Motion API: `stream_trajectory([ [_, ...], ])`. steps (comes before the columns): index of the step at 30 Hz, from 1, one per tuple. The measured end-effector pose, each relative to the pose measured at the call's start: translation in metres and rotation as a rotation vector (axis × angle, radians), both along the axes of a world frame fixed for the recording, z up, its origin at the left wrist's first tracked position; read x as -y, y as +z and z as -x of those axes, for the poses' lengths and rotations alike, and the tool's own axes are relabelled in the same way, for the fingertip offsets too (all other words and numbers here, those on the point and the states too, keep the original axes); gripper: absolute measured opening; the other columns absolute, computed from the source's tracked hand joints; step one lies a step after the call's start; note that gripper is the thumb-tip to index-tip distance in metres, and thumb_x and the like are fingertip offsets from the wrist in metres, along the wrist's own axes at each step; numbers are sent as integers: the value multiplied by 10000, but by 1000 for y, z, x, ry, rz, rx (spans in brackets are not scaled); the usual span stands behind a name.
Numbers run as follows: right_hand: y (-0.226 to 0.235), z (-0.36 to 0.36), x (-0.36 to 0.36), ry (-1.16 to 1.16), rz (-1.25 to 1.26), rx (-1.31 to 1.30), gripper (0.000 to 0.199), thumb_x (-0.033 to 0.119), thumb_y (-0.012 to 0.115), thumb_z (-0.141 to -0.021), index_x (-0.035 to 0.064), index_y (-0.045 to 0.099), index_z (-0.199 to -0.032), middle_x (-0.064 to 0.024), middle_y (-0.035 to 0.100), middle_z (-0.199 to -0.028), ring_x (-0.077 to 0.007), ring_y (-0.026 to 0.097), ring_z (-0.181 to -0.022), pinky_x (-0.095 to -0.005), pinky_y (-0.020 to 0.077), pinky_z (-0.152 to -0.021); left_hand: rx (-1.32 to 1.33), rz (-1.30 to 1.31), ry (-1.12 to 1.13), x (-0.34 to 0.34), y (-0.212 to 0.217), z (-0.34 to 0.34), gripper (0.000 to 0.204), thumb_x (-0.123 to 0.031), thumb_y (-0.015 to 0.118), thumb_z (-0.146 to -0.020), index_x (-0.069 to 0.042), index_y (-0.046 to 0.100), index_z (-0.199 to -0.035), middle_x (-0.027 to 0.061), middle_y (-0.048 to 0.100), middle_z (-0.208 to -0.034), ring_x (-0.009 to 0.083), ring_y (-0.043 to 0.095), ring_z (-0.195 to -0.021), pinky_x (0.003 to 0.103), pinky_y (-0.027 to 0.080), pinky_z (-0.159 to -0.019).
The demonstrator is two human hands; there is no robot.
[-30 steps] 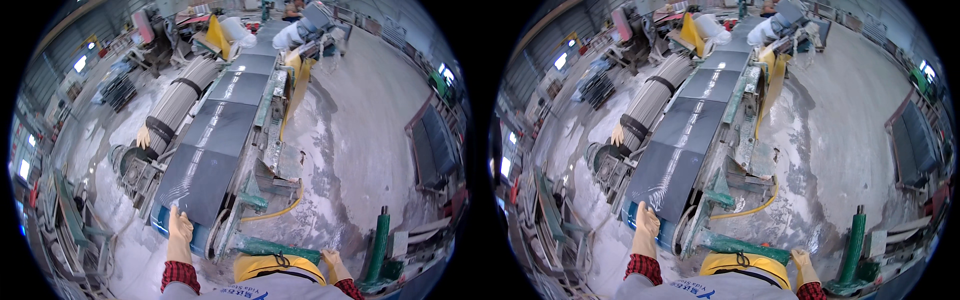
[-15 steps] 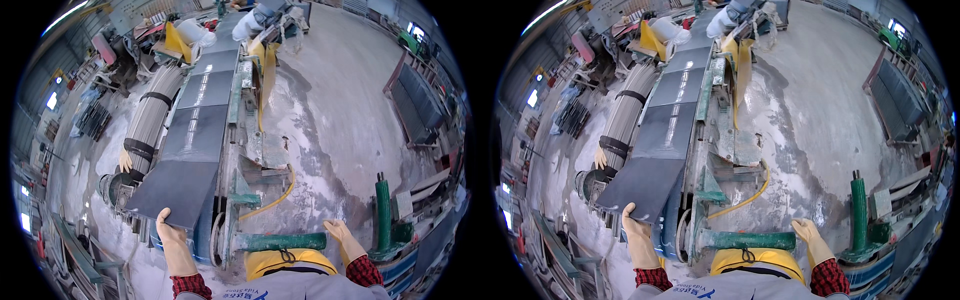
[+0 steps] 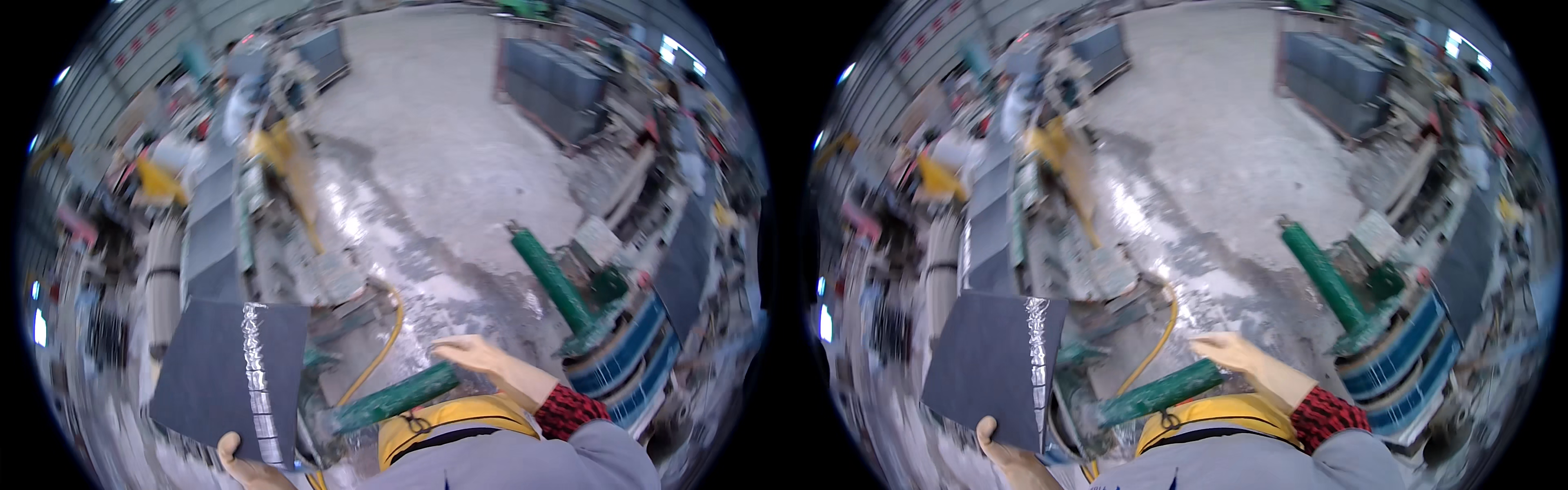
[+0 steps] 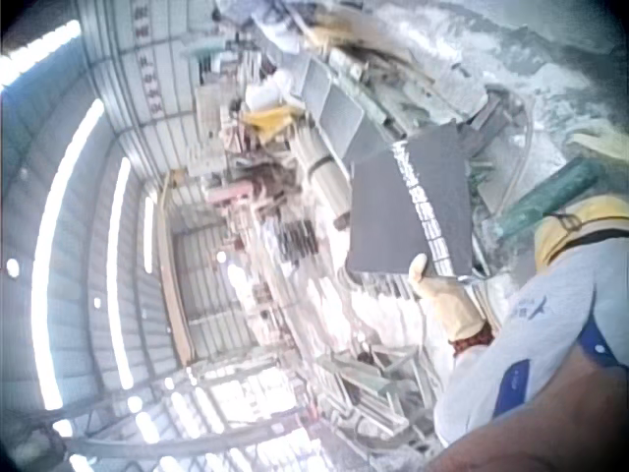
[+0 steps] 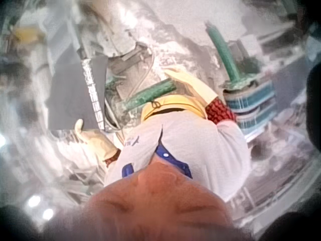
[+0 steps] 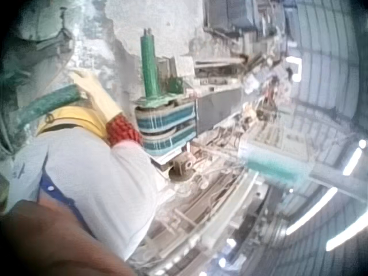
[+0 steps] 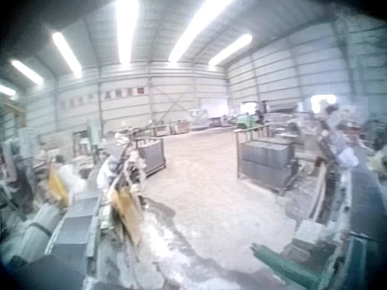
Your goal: The person repeatedly picks up dark rectangular slabs from a conveyor belt and places them onto a growing stack. The person wears gloves and handles the slabs one at a time in a repetitive loop.
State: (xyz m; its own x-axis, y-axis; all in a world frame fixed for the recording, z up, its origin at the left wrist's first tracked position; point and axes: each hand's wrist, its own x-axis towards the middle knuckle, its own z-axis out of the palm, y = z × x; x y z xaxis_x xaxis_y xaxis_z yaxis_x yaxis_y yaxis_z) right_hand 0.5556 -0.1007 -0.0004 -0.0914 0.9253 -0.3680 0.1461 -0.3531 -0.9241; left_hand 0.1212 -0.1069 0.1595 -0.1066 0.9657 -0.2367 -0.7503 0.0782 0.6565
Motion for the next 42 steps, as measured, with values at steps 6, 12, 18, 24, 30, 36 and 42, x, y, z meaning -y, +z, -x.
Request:
stream_trajectory([
  [6,43,-53,59,-47,-178,-1260,594,359,542,-1037,114,373,-1551,-129,441,-1550,-230,426,-1416,-481,286,-1193,22,77,-374,-24,-26,-172,731,-261,649,-744,36,477,-1389,215,589,-1335,318,594,-1179,418,502,-996],
  [12,93,-154,184,-588,-335,-412,338,79,545,-952,100,625,-1280,-119,633,-1305,-210,586,-1208,-402,425,-1057,-60,200,-1026,-9,-28,-377,751,-172,608,-670,53,476,-1375,238,609,-1277,413,617,-1111,501,519,-975],
  [18,78,-177,336,-1002,-169,240,289,-21,594,-911,35,670,-1184,-136,697,-1186,-259,682,-1028,-358,553,-879,-184,448,-1363,44,-54,-536,423,-250,642,-885,8,614,-1220,139,676,-1174,312,674,-1016,441,558,-914],
  [24,59,-186,376,-1763,-519,-1177,307,39,620,-921,-88,604,-1200,-187,640,-1190,-293,625,-1127,-407,535,-967,-660,-91,-1642,108,-95,-640,579,-250,590,-992,1,424,-1486,130,574,-1371,221,567,-1212,350,470,-1021],
  [30,2,-196,407,-1881,-535,-800,299,49,614,-939,-81,611,-1208,-161,654,-1199,-265,656,-1072,-426,551,-962,-504,-89,-1848,139,-135,-696,531,-221,586,-1005,-11,432,-1468,125,594,-1342,210,614,-1161,337,525,-969],
  [36,16,-229,402,-2004,-635,-981,210,40,597,-959,-59,655,-1135,-132,681,-1155,-216,678,-1014,-382,560,-946,-560,-71,-1877,146,-157,-732,512,-221,570,-1002,-33,440,-1461,124,592,-1323,214,607,-1154,352,527,-965],
  [42,-19,-259,398,-2027,-747,-1046,337,-39,592,-927,-23,566,-1263,-163,619,-1232,-314,646,-1100,-493,548,-974,-533,-106,-1916,145,-168,-769,513,-229,558,-999,-34,445,-1460,113,588,-1317,213,594,-1153,352,507,-977],
])
